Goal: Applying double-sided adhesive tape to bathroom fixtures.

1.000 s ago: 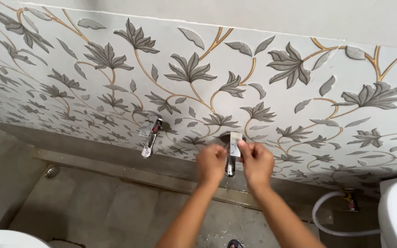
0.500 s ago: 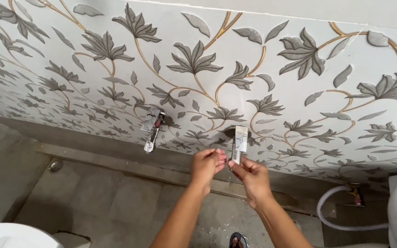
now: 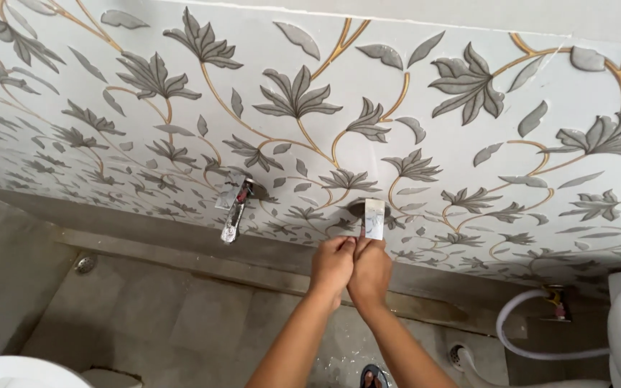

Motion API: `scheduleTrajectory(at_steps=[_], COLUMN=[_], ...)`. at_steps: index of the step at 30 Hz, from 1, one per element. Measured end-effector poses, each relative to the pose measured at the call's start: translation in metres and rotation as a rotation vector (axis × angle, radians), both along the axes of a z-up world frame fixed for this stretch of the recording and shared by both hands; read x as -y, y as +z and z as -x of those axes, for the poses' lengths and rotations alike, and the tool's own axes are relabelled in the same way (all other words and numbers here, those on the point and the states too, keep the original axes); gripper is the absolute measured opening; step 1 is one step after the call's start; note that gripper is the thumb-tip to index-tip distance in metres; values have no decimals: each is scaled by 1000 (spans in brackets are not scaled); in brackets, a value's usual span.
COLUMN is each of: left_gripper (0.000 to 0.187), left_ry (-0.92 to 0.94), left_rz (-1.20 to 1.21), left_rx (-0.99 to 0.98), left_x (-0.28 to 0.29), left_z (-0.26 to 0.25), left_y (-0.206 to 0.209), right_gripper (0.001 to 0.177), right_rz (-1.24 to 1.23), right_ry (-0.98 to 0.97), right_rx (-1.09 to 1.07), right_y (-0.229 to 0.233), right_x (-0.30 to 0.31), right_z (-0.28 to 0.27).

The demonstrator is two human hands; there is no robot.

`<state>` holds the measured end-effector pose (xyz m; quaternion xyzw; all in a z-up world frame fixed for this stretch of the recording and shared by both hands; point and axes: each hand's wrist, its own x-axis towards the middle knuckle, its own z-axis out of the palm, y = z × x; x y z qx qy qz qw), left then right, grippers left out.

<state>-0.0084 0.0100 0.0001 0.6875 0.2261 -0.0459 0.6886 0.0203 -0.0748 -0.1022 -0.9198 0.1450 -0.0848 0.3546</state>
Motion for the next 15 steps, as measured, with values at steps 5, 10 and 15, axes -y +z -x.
scheduleTrajectory(at_steps=[5, 10, 15], left_gripper=[29, 25, 27], left_ry=[-14, -33, -76], left_rz=[164, 299, 220], left_rx=[7, -37, 37], left_x=[2, 2, 2], left_z=[-9, -15, -17], left_y=[-37, -27, -35], right_gripper=[41, 32, 37], right_rz=[-759, -1011, -443], right_ry=[86, 256, -59], right_rx=[-122, -63, -112], right_y=[22, 53, 50], right_x=[26, 21, 0], right_z=[10, 25, 13])
